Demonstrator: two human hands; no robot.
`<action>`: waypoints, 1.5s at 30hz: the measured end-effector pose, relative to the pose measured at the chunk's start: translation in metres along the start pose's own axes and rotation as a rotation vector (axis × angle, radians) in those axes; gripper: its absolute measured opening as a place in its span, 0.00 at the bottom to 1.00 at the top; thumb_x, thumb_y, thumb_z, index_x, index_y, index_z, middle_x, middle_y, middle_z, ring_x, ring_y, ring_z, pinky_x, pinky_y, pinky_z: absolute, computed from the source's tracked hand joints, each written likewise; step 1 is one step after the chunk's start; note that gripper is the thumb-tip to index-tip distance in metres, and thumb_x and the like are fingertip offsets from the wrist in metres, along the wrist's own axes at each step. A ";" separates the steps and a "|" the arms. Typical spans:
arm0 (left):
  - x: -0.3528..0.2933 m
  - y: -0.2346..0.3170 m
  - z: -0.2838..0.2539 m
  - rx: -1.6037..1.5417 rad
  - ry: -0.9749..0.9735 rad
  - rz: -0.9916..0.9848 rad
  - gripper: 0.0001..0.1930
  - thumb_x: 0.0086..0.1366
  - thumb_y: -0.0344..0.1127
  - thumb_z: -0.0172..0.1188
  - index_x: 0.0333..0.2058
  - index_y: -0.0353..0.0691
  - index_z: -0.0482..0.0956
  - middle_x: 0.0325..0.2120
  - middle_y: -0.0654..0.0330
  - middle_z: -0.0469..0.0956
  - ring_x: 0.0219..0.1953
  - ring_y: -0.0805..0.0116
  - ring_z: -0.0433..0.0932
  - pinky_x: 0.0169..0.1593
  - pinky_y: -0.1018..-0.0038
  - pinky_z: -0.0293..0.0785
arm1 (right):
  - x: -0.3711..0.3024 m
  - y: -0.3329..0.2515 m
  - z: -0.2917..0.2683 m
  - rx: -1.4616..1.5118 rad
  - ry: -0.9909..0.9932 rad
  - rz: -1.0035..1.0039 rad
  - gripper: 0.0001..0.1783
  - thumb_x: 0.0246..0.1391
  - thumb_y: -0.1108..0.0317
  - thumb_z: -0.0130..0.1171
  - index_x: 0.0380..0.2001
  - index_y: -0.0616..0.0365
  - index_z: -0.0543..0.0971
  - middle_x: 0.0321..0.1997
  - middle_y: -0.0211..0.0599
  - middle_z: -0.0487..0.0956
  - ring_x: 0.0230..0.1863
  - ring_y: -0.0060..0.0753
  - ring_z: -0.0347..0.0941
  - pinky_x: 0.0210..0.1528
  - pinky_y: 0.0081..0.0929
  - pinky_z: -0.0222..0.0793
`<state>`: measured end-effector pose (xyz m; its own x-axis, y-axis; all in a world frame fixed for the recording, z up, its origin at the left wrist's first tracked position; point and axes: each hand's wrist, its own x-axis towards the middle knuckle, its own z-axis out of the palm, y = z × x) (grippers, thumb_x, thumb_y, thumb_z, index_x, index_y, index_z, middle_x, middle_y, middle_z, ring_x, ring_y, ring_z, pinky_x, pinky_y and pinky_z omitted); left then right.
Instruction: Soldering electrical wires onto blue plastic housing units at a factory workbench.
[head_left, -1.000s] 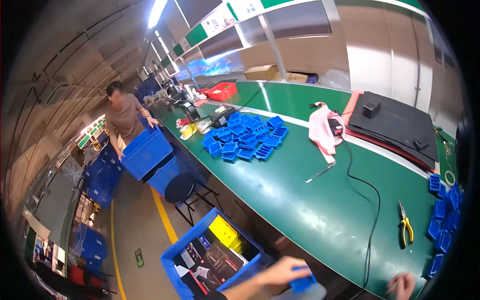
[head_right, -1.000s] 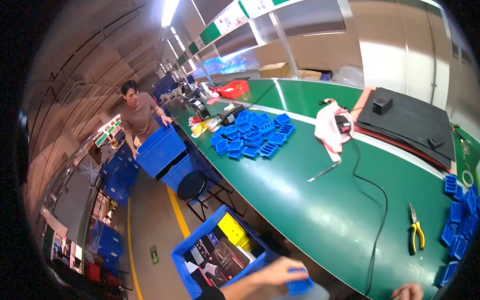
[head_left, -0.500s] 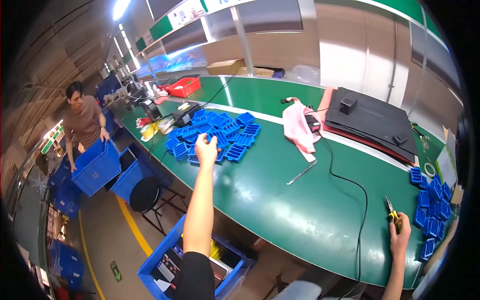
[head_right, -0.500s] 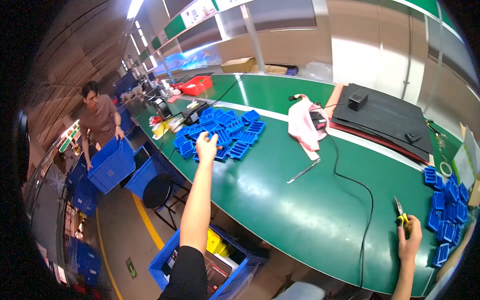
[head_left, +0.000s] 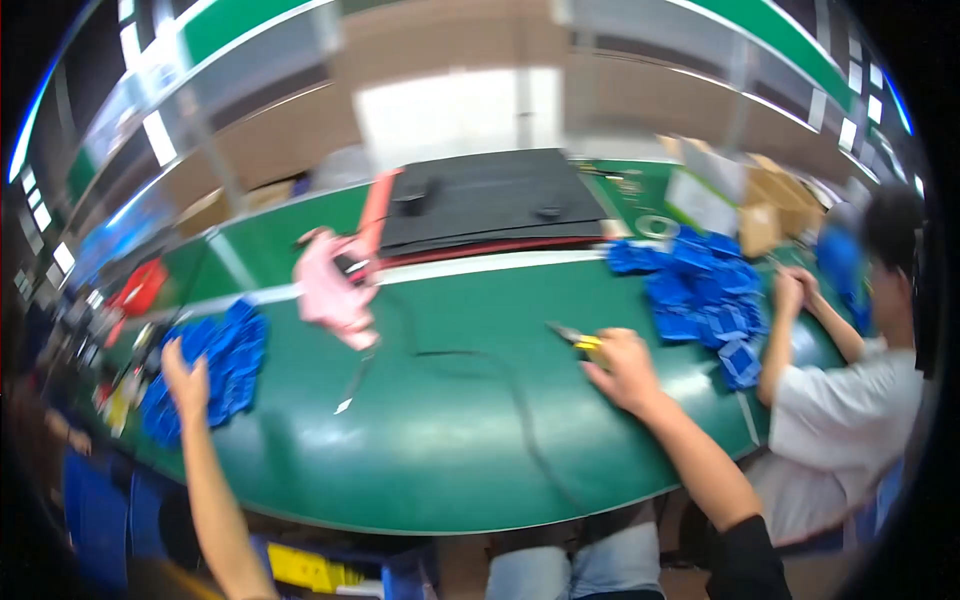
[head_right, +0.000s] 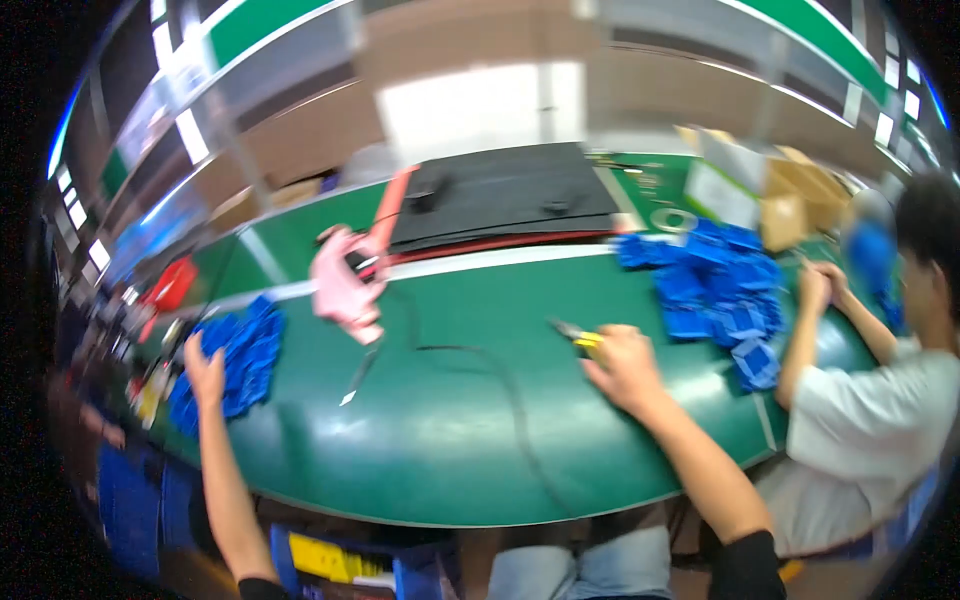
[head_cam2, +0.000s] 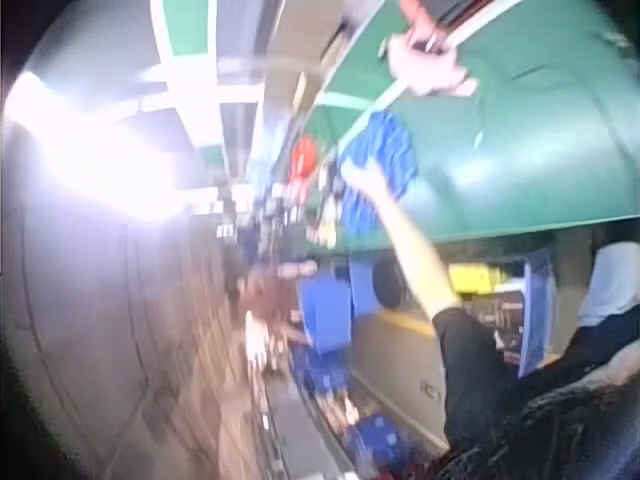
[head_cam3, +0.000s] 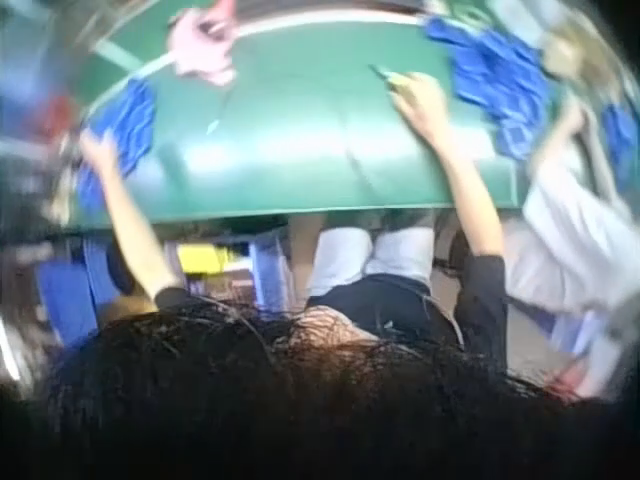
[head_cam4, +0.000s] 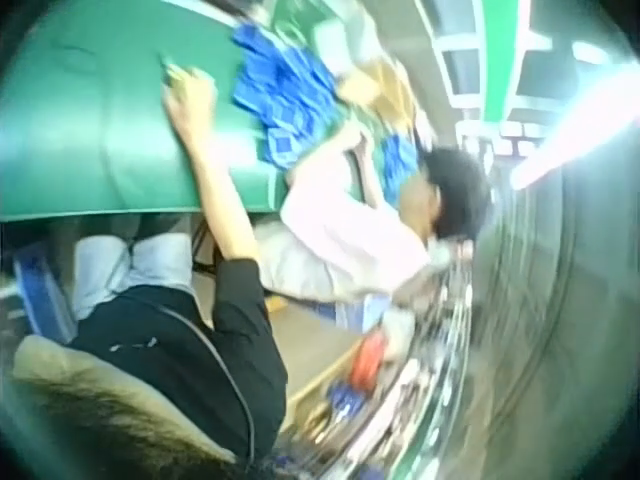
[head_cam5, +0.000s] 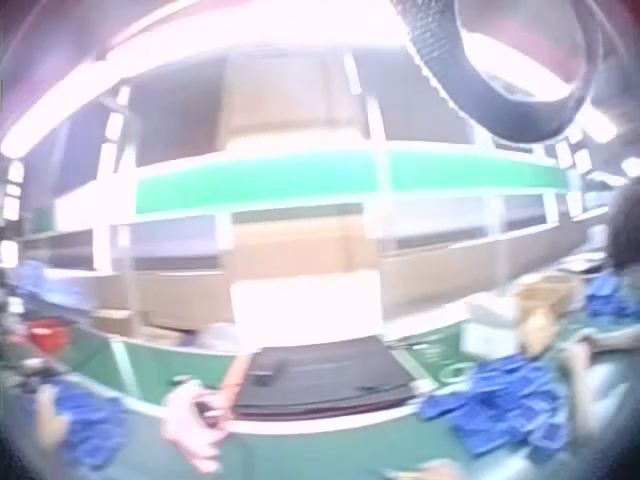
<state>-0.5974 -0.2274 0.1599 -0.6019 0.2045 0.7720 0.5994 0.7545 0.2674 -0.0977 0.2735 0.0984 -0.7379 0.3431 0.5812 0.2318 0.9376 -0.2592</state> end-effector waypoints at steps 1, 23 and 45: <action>0.004 0.007 0.000 -0.026 -0.033 0.027 0.28 0.52 0.27 0.60 0.54 0.33 0.69 0.54 0.48 0.68 0.59 0.53 0.66 0.61 0.64 0.61 | 0.012 -0.003 0.003 -0.007 -0.084 0.038 0.17 0.41 0.63 0.66 0.34 0.61 0.77 0.42 0.49 0.75 0.44 0.52 0.70 0.46 0.42 0.67; -0.160 0.694 0.148 -0.688 -0.838 0.649 0.39 0.50 0.49 0.69 0.56 0.33 0.67 0.56 0.44 0.67 0.59 0.50 0.64 0.62 0.63 0.60 | 0.003 0.004 0.029 0.108 0.104 -0.051 0.12 0.52 0.63 0.49 0.33 0.61 0.70 0.37 0.48 0.68 0.42 0.51 0.64 0.46 0.45 0.60; -0.108 0.498 0.016 -1.403 -0.705 0.035 0.49 0.45 0.25 0.68 0.65 0.36 0.48 0.49 0.56 0.64 0.51 0.65 0.68 0.54 0.70 0.68 | 0.012 0.000 0.008 0.427 0.178 0.297 0.12 0.43 0.64 0.65 0.26 0.63 0.78 0.37 0.43 0.73 0.41 0.47 0.70 0.41 0.38 0.69</action>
<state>-0.2426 0.1368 0.2006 -0.4530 0.7499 0.4821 0.3703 -0.3336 0.8669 -0.1114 0.2773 0.0994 -0.5530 0.6283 0.5471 0.1084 0.7054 -0.7005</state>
